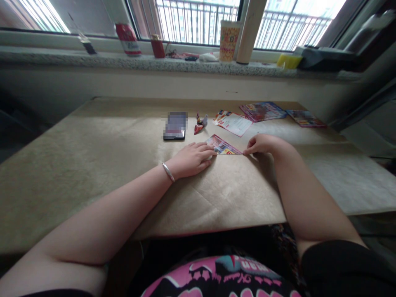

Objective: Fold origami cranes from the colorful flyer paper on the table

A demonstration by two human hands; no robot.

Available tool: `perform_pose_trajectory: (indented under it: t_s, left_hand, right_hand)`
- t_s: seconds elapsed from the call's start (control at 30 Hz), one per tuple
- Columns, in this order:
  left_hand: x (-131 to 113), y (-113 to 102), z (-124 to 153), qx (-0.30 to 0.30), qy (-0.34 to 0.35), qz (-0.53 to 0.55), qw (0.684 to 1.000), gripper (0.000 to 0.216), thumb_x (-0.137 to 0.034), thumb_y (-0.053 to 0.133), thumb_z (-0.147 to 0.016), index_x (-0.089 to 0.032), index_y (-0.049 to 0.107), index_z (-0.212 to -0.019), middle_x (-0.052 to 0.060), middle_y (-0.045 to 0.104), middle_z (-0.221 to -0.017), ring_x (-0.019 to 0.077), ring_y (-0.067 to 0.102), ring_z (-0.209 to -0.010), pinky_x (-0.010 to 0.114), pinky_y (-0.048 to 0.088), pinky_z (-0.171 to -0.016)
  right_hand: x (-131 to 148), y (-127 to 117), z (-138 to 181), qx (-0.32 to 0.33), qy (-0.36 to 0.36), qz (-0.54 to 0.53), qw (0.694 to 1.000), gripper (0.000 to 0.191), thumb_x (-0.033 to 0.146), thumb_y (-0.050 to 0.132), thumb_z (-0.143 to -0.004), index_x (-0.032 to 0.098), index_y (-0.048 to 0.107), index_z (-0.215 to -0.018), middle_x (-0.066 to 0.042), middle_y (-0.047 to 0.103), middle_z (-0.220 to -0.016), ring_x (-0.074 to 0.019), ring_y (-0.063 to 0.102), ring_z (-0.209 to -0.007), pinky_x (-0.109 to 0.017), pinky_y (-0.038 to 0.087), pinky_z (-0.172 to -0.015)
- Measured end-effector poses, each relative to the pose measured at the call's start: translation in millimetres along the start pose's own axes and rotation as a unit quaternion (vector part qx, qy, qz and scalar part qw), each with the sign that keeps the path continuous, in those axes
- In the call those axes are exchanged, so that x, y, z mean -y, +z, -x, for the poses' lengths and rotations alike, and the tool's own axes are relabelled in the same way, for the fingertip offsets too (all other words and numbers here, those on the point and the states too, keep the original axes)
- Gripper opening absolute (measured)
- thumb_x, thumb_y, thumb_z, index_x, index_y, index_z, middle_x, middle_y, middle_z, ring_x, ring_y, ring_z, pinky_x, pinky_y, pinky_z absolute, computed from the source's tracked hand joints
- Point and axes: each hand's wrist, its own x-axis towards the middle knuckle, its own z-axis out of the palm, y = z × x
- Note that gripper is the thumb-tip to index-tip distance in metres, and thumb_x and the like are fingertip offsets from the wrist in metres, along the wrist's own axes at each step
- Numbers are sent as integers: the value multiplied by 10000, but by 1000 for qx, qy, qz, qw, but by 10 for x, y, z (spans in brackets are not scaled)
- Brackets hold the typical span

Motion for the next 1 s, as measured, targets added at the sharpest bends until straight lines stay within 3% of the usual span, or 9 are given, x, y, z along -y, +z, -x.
perform_pose_trajectory:
  t_s: [0.17,0.27,0.37,0.47,0.53,0.77,0.9,1.0]
  left_hand:
    - [-29,-28,10,-2,-4,-6,1000,399,-381,421,-971,-245,549,-1324,45,530,-1408,239,445,-1307,415,320,-1108]
    - [-44,-13,16,-10,-10,-23,1000,432,-440,417,-972,-270,524,-1354,43,517,-1423,248,442,-1305,450,268,-1131]
    - [-47,29,14,-22,-26,-44,998,482,-499,392,-972,-280,488,-1390,49,496,-1445,261,421,-1322,476,211,-1153]
    - [-38,67,2,-23,-48,-55,997,520,-523,370,-973,-266,461,-1416,60,476,-1463,269,386,-1354,485,179,-1169]
    - [-26,80,-8,-14,-54,-55,997,540,-522,360,-976,-251,436,-1437,64,454,-1483,272,362,-1374,504,139,-1182]
    - [20,79,-4,-25,-45,-66,996,531,-511,365,-975,-268,438,-1442,14,440,-1501,294,245,-1445,548,3,-1202]
    - [14,54,6,-29,-38,-76,996,511,-484,393,-969,-279,450,-1434,6,438,-1504,312,224,-1455,565,9,-1201]
    - [11,44,17,-39,-34,-84,995,466,-470,408,-964,-286,516,-1379,9,414,-1520,319,232,-1452,580,25,-1198]
  right_hand:
    - [-62,40,16,-18,-19,-66,998,155,309,765,-678,189,668,-661,-17,668,-627,-126,562,-542,-252,416,-528]
    - [52,90,80,-138,-55,-66,987,110,282,667,-764,179,707,-774,-36,699,-718,-132,584,-604,-247,421,-556]
    - [263,182,145,-224,-166,-46,959,185,276,606,-817,187,744,-901,-45,714,-838,-143,601,-691,-256,454,-649]
    - [461,319,175,-222,-316,-4,922,251,215,555,-849,195,756,-998,-68,712,-982,-160,629,-831,-268,475,-790]
    - [548,400,183,-204,-379,53,901,274,206,536,-862,192,757,-1023,-81,712,-1024,-183,633,-934,-287,458,-887]
    - [666,450,283,-198,-364,166,895,320,203,486,-886,222,756,-1056,-79,716,-1052,-215,631,-968,-311,443,-893]
    - [708,456,349,-209,-354,193,891,354,201,492,-877,221,733,-1137,-96,707,-1081,-226,614,-989,-322,436,-892]
    - [724,465,364,-211,-365,201,884,324,204,507,-869,220,762,-1066,-91,712,-1026,-236,586,-1001,-331,428,-904]
